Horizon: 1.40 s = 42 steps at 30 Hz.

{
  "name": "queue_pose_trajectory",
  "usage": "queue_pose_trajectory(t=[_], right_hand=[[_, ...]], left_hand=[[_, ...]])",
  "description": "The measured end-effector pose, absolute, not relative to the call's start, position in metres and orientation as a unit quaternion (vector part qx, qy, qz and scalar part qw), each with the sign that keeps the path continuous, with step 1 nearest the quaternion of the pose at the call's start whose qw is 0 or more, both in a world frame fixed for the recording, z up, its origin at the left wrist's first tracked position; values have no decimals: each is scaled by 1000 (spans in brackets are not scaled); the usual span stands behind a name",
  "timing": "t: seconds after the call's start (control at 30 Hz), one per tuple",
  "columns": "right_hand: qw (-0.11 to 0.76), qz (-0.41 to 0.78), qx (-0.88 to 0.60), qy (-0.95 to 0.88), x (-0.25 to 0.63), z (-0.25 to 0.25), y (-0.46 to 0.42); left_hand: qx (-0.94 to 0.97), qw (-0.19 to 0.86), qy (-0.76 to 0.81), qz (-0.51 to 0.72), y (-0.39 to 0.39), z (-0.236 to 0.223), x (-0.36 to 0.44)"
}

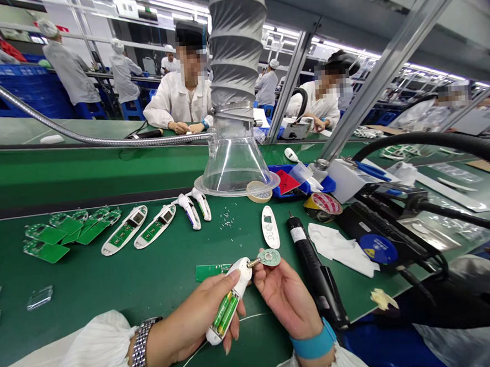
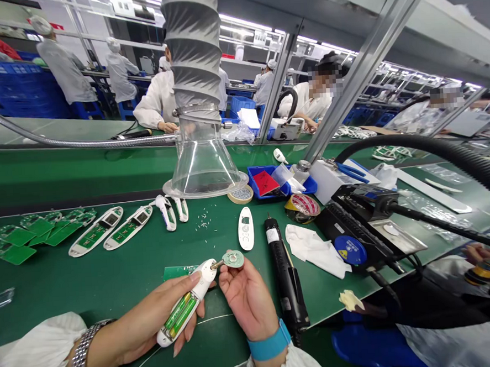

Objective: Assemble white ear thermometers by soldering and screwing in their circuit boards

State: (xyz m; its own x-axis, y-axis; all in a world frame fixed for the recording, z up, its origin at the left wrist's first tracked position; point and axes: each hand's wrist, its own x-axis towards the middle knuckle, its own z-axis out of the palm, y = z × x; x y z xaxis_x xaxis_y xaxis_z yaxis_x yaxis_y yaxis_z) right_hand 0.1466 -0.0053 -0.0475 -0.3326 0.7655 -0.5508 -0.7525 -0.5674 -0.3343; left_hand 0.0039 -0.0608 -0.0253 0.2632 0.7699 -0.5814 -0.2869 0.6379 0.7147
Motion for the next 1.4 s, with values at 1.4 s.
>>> queue_pose_trajectory(t=[1.4], right_hand=[[431, 797, -356, -228, 131, -55, -31]], left_hand=[[301, 685, 451, 486, -61, -31, -1]])
